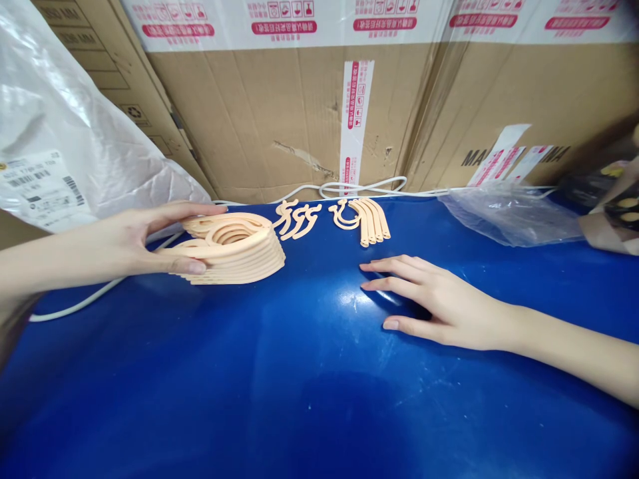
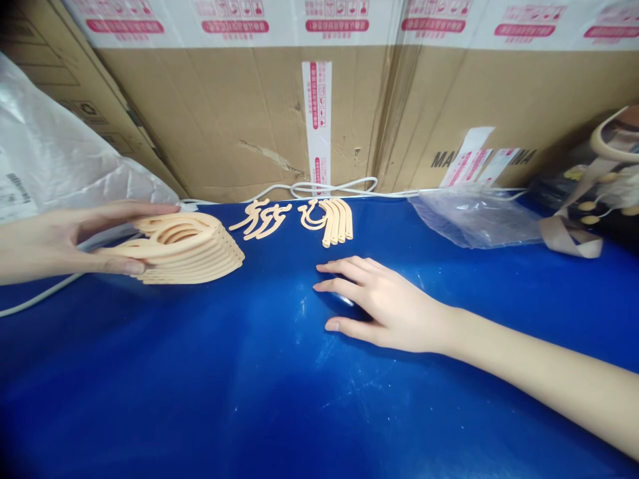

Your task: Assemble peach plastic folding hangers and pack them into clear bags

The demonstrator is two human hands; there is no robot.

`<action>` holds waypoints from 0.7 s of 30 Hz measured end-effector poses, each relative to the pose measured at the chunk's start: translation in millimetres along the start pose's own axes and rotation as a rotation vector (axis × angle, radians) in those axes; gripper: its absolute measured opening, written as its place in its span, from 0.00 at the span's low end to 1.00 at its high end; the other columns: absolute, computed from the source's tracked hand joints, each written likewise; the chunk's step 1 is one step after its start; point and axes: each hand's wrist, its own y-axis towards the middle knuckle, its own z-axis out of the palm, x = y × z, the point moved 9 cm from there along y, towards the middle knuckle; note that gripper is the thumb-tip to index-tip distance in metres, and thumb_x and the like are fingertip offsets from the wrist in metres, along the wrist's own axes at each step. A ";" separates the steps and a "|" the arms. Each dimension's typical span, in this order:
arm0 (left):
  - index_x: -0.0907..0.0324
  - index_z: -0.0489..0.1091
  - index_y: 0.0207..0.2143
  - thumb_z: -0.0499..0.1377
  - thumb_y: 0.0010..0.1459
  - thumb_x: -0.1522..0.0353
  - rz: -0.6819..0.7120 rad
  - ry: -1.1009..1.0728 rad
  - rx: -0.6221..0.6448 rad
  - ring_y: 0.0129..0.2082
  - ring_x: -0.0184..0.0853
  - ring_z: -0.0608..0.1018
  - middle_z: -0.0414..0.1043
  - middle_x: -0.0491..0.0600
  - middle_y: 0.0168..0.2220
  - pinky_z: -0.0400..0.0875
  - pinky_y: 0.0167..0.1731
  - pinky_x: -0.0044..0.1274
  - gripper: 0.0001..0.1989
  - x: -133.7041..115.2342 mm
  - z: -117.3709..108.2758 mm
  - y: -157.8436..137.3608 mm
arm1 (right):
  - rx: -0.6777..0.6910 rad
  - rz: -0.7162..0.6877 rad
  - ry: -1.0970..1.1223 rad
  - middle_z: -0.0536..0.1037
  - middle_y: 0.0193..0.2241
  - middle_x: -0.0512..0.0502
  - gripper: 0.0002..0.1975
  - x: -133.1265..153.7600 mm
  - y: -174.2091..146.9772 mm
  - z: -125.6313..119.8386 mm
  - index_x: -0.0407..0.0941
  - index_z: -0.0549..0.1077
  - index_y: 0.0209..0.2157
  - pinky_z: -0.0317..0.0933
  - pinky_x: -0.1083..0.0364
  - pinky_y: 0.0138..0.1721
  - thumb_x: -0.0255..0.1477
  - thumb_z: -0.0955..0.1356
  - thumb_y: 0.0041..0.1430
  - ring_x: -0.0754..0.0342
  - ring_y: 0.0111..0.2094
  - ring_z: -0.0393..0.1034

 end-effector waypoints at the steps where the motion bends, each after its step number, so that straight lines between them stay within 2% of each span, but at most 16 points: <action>1: 0.42 0.58 0.61 0.62 0.41 0.42 0.004 0.002 0.002 0.58 0.47 0.69 0.64 0.38 0.60 0.70 0.52 0.32 0.45 1.1 0.3 0.4 | 0.001 0.001 -0.001 0.67 0.60 0.39 0.22 0.0 0.0 0.1 0.46 0.69 0.55 0.60 0.42 0.56 0.40 0.65 0.63 0.44 0.59 0.63; 4: 0.41 0.56 0.62 0.63 0.39 0.42 0.010 0.021 0.003 0.60 0.47 0.68 0.62 0.37 0.61 0.68 0.55 0.33 0.47 5.5 -1.5 0.4 | 0.011 0.003 -0.009 0.67 0.60 0.39 0.22 -0.3 0.2 0.9 0.46 0.69 0.55 0.59 0.43 0.57 0.41 0.65 0.63 0.45 0.59 0.62; 7: 0.41 0.55 0.63 0.64 0.37 0.42 0.021 0.071 -0.016 0.61 0.48 0.65 0.60 0.38 0.63 0.58 0.61 0.37 0.50 6.0 -8.1 -4.0 | 0.017 0.004 -0.013 0.66 0.60 0.40 0.22 -0.5 0.2 1.7 0.46 0.69 0.55 0.59 0.43 0.57 0.41 0.65 0.64 0.46 0.59 0.62; 11: 0.46 0.56 0.63 0.60 0.41 0.40 0.015 0.049 -0.031 0.64 0.45 0.61 0.60 0.40 0.63 0.49 0.65 0.36 0.48 2.1 -15.0 -13.9 | 0.015 -0.001 -0.012 0.66 0.60 0.40 0.22 -0.2 -0.2 1.9 0.46 0.69 0.55 0.59 0.43 0.57 0.41 0.65 0.64 0.45 0.59 0.62; 14: 0.46 0.56 0.63 0.59 0.40 0.38 -0.031 0.081 -0.030 0.64 0.47 0.61 0.59 0.40 0.64 0.50 0.65 0.36 0.49 10.2 -16.1 -14.3 | 0.014 -0.001 -0.010 0.66 0.61 0.40 0.22 -0.2 -0.3 2.2 0.46 0.68 0.55 0.59 0.42 0.57 0.41 0.65 0.63 0.45 0.59 0.62; 18: 0.45 0.54 0.64 0.61 0.34 0.39 -0.116 0.156 0.027 0.63 0.49 0.63 0.58 0.39 0.64 0.56 0.62 0.35 0.54 32.2 -12.2 -7.0 | 0.018 0.004 -0.018 0.66 0.61 0.40 0.22 -0.5 -0.2 2.6 0.46 0.68 0.55 0.59 0.43 0.57 0.41 0.65 0.63 0.45 0.59 0.62; 21: 0.43 0.54 0.64 0.61 0.35 0.40 -0.114 0.146 0.019 0.63 0.48 0.63 0.58 0.38 0.64 0.55 0.62 0.35 0.53 30.7 -13.0 -7.5 | 0.018 0.003 -0.019 0.66 0.61 0.40 0.22 -0.4 -0.2 2.9 0.46 0.68 0.55 0.59 0.43 0.57 0.41 0.65 0.64 0.45 0.59 0.61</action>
